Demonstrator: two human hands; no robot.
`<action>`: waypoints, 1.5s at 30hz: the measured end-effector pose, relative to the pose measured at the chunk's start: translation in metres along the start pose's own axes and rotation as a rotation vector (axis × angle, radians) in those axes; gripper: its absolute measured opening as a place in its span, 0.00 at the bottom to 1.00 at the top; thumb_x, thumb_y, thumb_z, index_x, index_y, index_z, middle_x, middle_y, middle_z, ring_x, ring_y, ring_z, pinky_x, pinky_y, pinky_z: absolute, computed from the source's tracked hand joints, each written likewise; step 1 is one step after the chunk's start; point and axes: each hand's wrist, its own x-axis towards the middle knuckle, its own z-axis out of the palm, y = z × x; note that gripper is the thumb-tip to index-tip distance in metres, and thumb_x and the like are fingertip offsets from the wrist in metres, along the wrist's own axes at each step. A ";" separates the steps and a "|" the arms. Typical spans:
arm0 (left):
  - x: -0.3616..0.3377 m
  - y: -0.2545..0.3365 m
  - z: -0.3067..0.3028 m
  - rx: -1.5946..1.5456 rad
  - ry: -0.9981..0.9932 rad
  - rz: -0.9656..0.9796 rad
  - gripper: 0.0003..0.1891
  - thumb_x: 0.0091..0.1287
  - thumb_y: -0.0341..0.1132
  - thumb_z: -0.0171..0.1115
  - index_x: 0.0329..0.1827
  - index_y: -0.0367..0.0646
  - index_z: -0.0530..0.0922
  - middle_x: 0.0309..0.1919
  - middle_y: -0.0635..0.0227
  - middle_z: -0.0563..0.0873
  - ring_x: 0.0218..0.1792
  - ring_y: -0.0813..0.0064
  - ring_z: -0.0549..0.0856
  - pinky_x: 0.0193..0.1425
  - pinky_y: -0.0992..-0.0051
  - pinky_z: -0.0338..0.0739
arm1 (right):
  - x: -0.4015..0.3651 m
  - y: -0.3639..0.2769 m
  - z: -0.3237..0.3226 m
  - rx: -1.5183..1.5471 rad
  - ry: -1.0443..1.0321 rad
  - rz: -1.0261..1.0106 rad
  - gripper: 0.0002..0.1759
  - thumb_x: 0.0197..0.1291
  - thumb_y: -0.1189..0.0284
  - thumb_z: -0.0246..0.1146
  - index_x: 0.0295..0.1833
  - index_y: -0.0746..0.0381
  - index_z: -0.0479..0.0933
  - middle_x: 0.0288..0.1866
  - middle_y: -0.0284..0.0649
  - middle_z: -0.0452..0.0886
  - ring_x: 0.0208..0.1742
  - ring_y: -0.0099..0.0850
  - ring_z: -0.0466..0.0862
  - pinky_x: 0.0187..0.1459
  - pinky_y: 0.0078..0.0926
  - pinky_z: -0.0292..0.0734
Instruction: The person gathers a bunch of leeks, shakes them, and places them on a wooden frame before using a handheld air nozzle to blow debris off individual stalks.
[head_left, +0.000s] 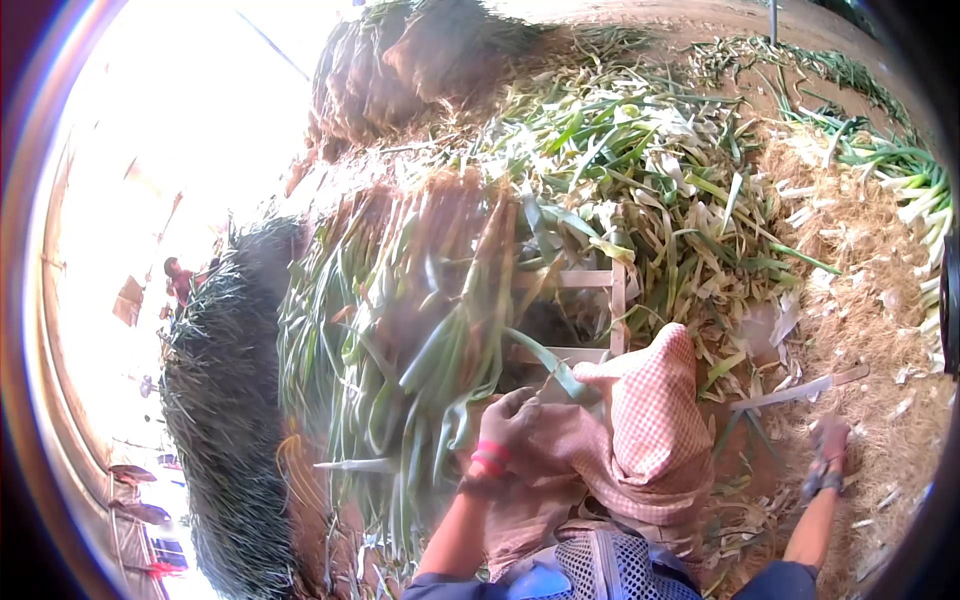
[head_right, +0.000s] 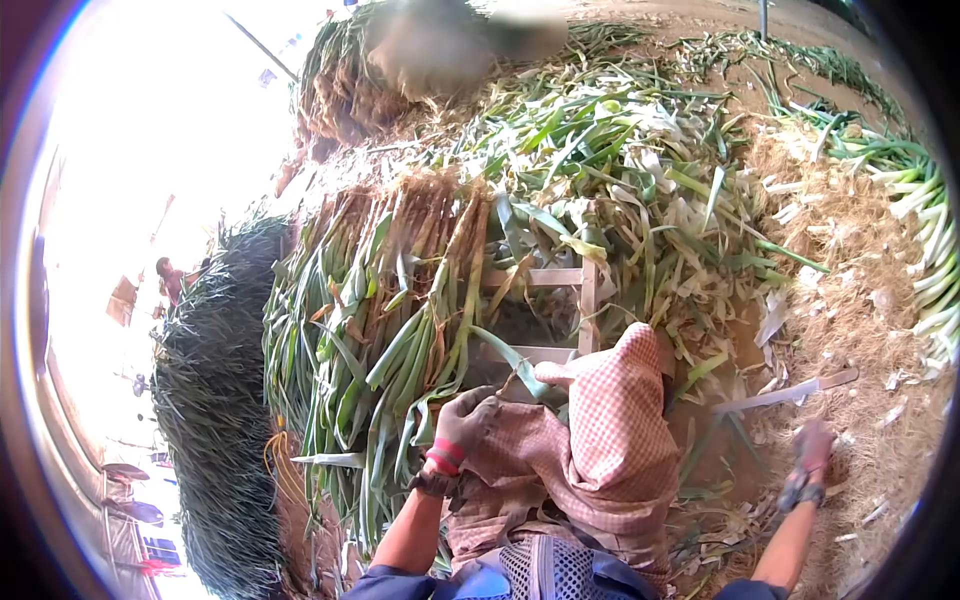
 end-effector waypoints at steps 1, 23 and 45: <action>-0.002 0.003 -0.002 0.027 0.013 0.018 0.17 0.79 0.30 0.68 0.66 0.31 0.84 0.48 0.71 0.92 0.45 0.84 0.88 0.51 0.79 0.85 | -0.009 0.007 0.047 -0.758 -0.032 -0.446 0.11 0.57 0.65 0.71 0.24 0.54 0.82 0.26 0.35 0.85 0.29 0.36 0.85 0.30 0.36 0.77; -0.044 -0.053 -0.062 0.236 0.452 -0.099 0.09 0.76 0.31 0.72 0.56 0.41 0.88 0.41 0.75 0.92 0.25 0.92 0.76 0.26 0.87 0.68 | -0.191 -0.170 0.206 0.379 -0.632 0.534 0.27 0.59 0.52 0.66 0.46 0.67 0.88 0.47 0.63 0.88 0.52 0.60 0.89 0.55 0.52 0.84; -0.040 -0.037 -0.037 0.186 0.469 -0.029 0.05 0.71 0.23 0.73 0.46 0.36 0.86 0.37 0.75 0.89 0.31 0.89 0.80 0.36 0.86 0.75 | -0.111 -0.271 0.282 0.316 -0.722 0.389 0.26 0.68 0.58 0.66 0.64 0.64 0.84 0.63 0.60 0.86 0.62 0.57 0.86 0.62 0.54 0.82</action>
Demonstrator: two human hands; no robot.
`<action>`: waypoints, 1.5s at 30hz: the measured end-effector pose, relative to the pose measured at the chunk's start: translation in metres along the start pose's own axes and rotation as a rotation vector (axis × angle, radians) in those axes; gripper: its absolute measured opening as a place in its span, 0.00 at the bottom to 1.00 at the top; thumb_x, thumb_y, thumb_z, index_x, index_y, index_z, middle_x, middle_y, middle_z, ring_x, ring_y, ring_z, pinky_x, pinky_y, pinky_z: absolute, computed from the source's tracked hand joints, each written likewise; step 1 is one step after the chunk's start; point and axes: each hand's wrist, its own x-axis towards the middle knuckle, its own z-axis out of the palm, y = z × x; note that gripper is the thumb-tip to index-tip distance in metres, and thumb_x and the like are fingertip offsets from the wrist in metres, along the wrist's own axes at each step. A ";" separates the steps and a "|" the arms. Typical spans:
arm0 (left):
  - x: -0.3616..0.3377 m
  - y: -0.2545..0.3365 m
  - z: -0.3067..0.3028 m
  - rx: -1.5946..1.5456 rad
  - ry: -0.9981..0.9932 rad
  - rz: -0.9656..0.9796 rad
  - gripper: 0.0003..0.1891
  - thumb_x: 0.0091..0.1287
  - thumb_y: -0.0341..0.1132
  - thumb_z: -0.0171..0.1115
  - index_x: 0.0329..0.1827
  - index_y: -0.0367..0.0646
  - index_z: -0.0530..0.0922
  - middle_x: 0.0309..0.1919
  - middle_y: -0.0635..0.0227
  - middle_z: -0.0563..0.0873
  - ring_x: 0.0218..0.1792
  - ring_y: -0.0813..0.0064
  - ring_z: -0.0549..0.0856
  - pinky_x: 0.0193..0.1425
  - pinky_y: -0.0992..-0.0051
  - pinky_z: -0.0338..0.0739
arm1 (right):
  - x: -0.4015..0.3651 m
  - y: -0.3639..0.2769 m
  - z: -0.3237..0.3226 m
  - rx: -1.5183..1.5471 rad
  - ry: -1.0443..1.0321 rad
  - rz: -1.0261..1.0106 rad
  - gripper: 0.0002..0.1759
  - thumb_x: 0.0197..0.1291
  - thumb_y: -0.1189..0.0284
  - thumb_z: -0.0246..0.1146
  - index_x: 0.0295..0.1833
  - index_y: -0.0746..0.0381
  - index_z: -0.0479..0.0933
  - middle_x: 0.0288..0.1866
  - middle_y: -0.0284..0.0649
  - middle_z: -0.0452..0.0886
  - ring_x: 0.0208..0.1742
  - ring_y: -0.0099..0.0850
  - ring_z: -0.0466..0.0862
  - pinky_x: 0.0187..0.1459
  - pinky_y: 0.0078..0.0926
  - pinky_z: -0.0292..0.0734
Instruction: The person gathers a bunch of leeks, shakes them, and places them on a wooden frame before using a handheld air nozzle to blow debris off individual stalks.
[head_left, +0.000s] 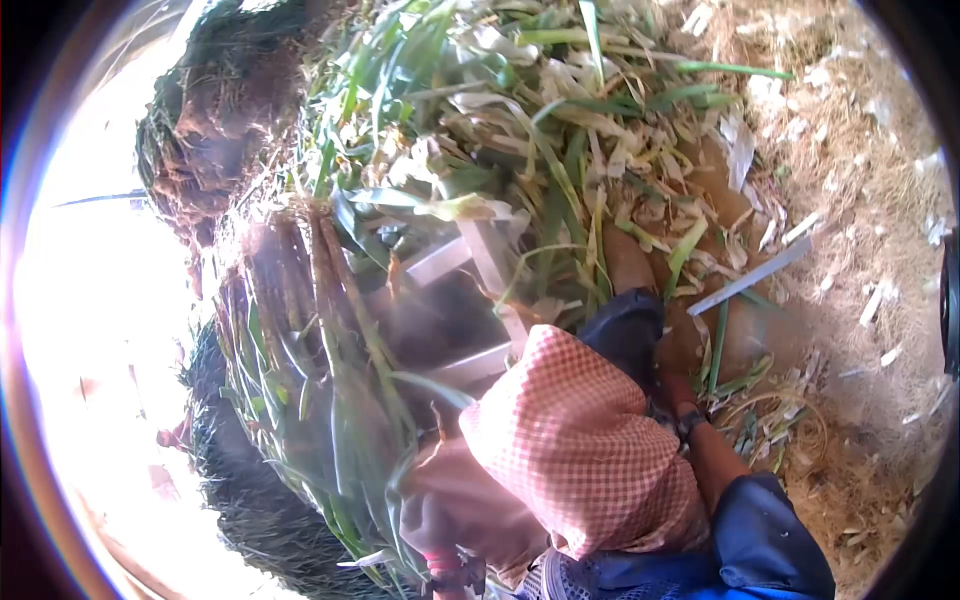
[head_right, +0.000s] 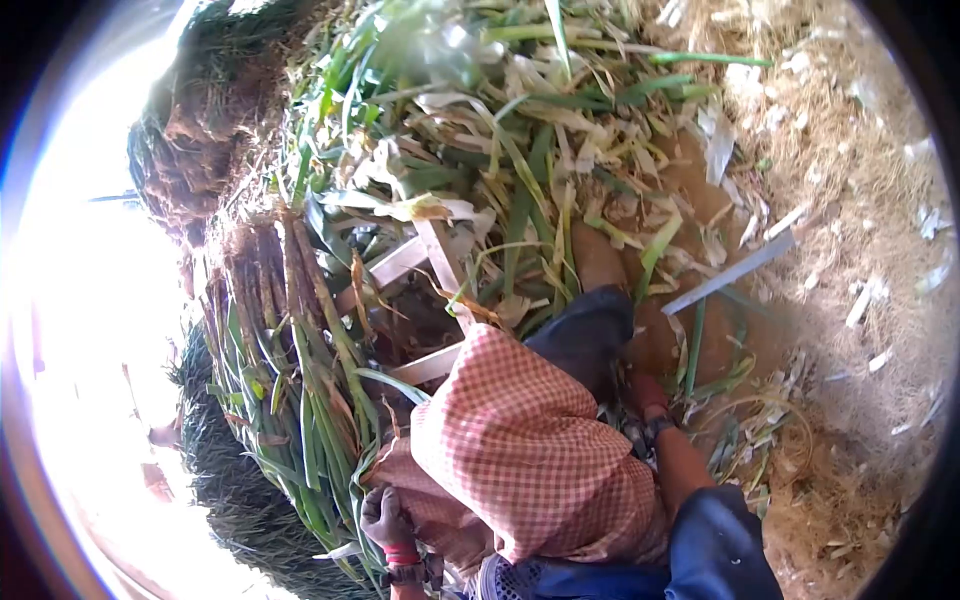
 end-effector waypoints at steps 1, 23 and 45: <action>-0.006 0.011 0.005 -0.048 0.002 -0.078 0.05 0.71 0.23 0.74 0.46 0.36 0.86 0.36 0.75 0.88 0.31 0.88 0.80 0.36 0.85 0.75 | 0.000 0.002 -0.010 -0.014 0.022 -0.014 0.26 0.68 0.58 0.66 0.64 0.64 0.84 0.63 0.60 0.86 0.62 0.57 0.86 0.62 0.54 0.82; -0.073 0.192 0.033 -0.654 -1.252 0.069 0.41 0.77 0.35 0.71 0.88 0.33 0.60 0.59 0.59 0.86 0.51 0.77 0.86 0.62 0.70 0.84 | -0.294 -0.405 -0.229 0.285 0.140 -1.075 0.17 0.83 0.66 0.59 0.55 0.69 0.84 0.37 0.45 0.91 0.28 0.29 0.88 0.28 0.29 0.84; 0.039 0.123 0.038 -0.434 -0.811 -0.006 0.14 0.79 0.39 0.69 0.56 0.36 0.84 0.41 0.72 0.90 0.40 0.83 0.88 0.43 0.81 0.82 | -0.257 -0.354 -0.082 -0.224 0.121 -0.898 0.51 0.63 0.54 0.72 0.83 0.70 0.62 0.70 0.63 0.75 0.72 0.61 0.75 0.75 0.50 0.72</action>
